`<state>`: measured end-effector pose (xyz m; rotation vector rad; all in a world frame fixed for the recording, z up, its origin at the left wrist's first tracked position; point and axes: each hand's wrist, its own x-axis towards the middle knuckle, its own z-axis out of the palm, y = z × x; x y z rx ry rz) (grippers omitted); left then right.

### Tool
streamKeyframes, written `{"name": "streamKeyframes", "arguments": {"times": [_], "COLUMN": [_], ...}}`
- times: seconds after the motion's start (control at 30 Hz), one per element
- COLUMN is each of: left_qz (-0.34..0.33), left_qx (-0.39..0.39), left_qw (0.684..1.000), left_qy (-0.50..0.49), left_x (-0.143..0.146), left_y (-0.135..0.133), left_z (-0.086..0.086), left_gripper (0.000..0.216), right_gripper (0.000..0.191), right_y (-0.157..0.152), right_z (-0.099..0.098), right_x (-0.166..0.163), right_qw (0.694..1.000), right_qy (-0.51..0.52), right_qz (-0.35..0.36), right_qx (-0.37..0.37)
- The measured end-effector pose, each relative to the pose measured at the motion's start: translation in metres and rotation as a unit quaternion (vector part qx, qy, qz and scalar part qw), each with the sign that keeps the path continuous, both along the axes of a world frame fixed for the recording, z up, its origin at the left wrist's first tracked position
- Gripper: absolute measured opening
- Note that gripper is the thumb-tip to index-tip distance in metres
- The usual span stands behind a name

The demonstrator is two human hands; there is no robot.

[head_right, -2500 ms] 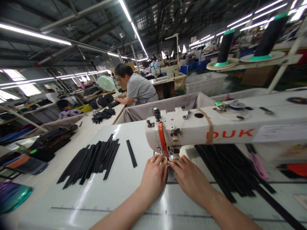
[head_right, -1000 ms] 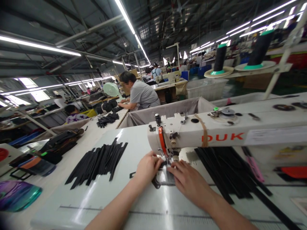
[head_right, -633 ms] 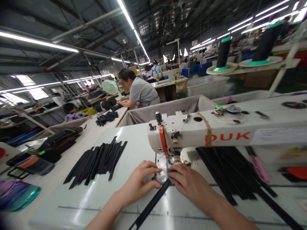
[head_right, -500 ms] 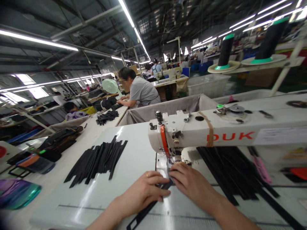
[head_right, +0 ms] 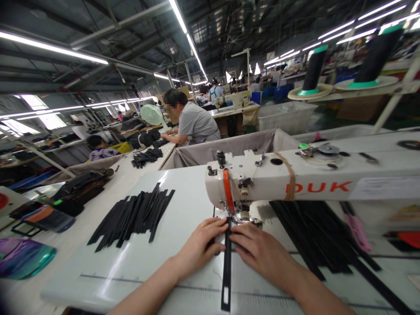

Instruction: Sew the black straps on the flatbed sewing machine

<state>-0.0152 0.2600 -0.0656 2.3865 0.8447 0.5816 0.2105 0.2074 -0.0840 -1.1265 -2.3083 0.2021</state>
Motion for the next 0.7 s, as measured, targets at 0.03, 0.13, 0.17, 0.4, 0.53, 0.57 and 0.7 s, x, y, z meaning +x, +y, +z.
{"name": "streamKeyframes", "arguments": {"times": [0.03,0.13,0.17,0.4,0.53,0.57,0.7], "left_qz": [-0.007,-0.010,-0.009,-0.004,0.019,0.019,0.004], "left_qx": [0.006,0.021,0.022,0.009,0.017,0.020,0.032], "left_qw": [1.000,1.000,1.000,0.999,0.998,0.998,0.999], "left_qy": [0.000,-0.002,-0.004,0.039,0.055,0.054,0.040], "left_x": [0.000,0.004,0.005,0.005,0.009,0.010,0.013], "left_y": [0.000,-0.005,-0.007,-0.015,-0.014,-0.014,-0.009], "left_z": [0.000,-0.003,-0.004,-0.004,-0.006,-0.006,-0.001], "left_gripper": [0.042,0.044,0.045,0.049,0.051,0.050,0.047], "right_gripper": [0.028,0.027,0.026,0.021,0.023,0.024,0.024], "right_y": [0.000,0.001,0.001,-0.002,-0.001,-0.001,0.000], "right_z": [0.000,0.000,0.000,0.002,0.000,-0.001,-0.003], "right_x": [0.000,0.000,0.000,0.002,0.001,0.001,0.001], "right_qw": [1.000,1.000,1.000,0.999,0.998,0.997,0.997], "right_qy": [0.001,0.005,0.007,0.021,0.021,0.022,0.029], "right_qz": [0.000,-0.004,-0.004,0.005,-0.024,-0.028,-0.030], "right_qx": [0.001,0.013,0.019,0.050,0.062,0.063,0.059]}}
